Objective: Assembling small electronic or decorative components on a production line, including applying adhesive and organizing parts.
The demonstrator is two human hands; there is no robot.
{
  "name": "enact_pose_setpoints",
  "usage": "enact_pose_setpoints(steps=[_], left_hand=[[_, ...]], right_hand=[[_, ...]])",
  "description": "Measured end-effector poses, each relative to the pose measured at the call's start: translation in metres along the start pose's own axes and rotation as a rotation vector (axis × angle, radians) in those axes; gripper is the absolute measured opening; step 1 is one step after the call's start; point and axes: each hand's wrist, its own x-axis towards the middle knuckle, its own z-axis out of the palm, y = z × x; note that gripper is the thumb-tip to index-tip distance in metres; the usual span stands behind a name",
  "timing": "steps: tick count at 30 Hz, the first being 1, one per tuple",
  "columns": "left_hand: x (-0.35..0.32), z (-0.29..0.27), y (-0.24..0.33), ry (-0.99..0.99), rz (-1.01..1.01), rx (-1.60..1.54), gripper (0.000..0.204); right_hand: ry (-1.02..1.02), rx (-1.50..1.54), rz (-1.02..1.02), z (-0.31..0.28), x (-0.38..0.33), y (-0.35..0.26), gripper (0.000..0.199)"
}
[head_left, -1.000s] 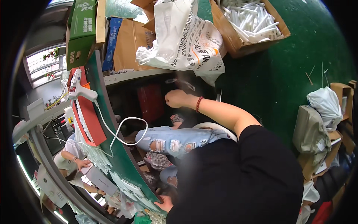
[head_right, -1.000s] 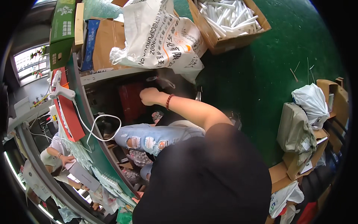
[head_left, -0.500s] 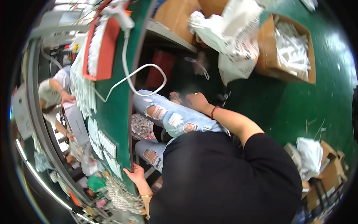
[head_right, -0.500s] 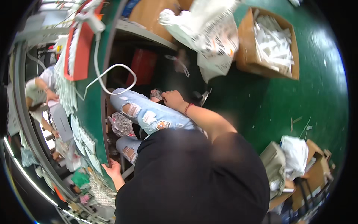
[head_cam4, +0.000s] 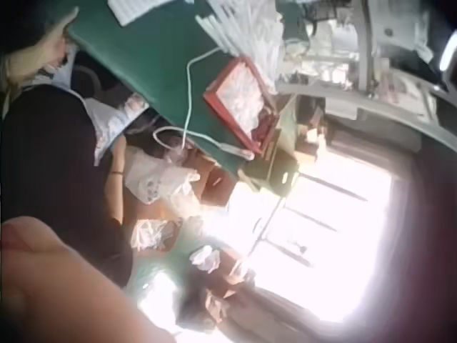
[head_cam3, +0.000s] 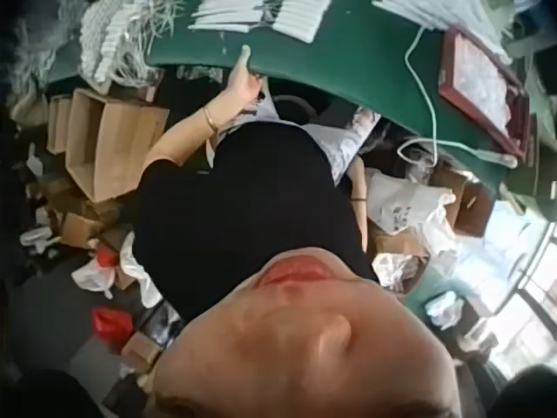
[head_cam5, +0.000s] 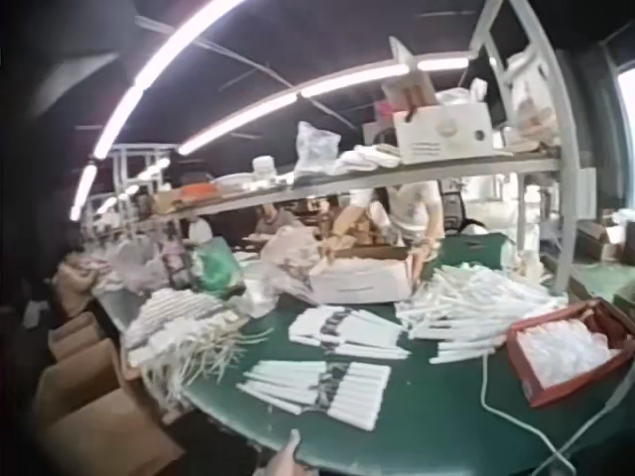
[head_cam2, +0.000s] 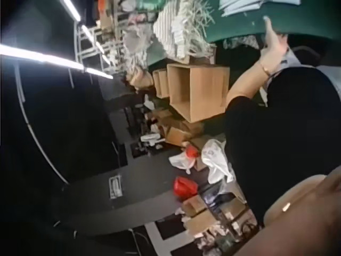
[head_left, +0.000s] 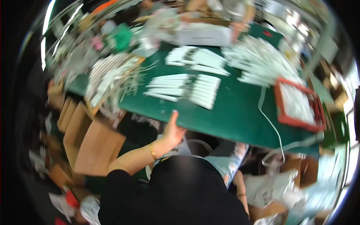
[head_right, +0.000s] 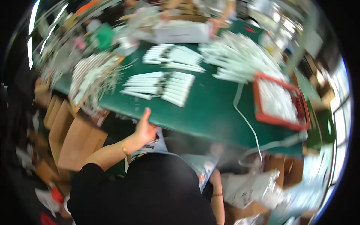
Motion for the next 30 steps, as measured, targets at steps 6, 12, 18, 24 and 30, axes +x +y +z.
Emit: enact_pose_setpoints(steps=[6,12,18,24,30], left_hand=[[0.004,0.03,-0.013,0.342,0.049,0.088,0.045],[0.008,0.022,-0.031,0.364,0.219,0.099,0.046],[0.006,0.033,-0.029,0.268,0.192,0.194,0.045],[0.017,0.002,-0.02,-0.244,0.057,-0.115,0.03],[0.051,-0.054,0.06,-0.404,0.195,-0.025,0.055]], right_hand=[[-0.31,-0.779,0.198,-0.047,-0.008,-0.092,0.031],[-0.561,-0.327,-0.593,-0.083,-0.024,-0.309,0.022],[-0.34,-0.354,-1.022,-0.042,0.003,-0.398,0.017],[-0.305,-0.076,-1.084,-0.038,0.019,-0.469,0.017],[-0.17,-0.452,-1.434,-0.058,0.056,-0.58,0.025]])
